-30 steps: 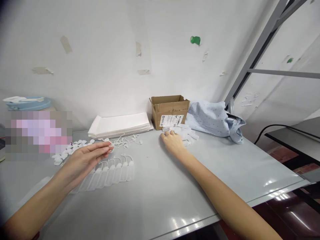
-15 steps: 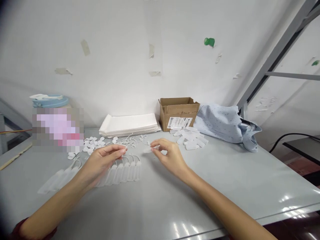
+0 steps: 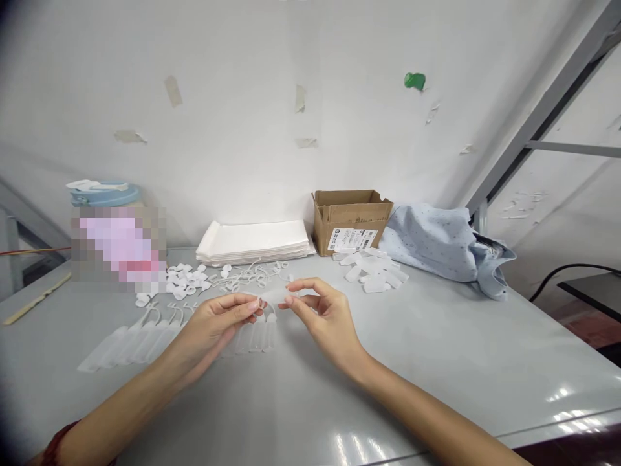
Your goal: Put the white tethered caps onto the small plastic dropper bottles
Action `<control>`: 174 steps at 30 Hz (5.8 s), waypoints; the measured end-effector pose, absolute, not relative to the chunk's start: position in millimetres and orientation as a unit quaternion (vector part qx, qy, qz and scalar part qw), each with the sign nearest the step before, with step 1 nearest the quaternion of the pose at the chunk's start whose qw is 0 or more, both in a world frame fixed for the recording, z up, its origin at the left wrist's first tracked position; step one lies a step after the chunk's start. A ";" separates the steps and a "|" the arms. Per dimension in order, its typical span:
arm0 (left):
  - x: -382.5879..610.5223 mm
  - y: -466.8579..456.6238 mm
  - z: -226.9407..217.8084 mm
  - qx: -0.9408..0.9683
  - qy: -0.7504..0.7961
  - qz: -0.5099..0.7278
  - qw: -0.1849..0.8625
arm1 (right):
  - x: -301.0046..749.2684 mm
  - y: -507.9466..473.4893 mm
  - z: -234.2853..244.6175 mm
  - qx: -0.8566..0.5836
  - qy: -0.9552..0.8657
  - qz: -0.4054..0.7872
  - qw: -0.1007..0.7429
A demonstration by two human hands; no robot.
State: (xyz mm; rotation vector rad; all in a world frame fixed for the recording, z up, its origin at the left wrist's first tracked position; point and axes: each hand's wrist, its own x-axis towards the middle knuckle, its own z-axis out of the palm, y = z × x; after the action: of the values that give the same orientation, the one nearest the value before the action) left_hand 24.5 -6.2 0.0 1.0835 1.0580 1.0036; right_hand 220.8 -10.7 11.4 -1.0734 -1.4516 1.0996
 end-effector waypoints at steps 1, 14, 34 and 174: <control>25.2 -6.5 0.3 0.466 0.457 0.438 0.618 | 220.4 -11.3 11.4 -0.442 -0.598 0.458 0.488; 26.7 -8.7 8.9 0.517 0.486 0.439 0.551 | 219.7 -11.0 7.9 -0.417 -0.641 0.476 0.434; 29.7 -17.9 12.9 0.686 0.454 0.370 0.431 | 209.5 -22.7 -9.5 -0.409 -0.688 0.412 0.436; -1.0 33.2 1.2 0.831 0.481 0.252 0.122 | 304.9 70.1 0.3 -0.649 -0.756 -0.079 0.029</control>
State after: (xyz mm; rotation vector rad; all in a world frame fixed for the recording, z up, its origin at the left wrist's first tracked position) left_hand -1.0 33.2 1.2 2.4251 1.4035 0.7353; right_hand 304.9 70.1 0.3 -2.0022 -2.3314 -0.2451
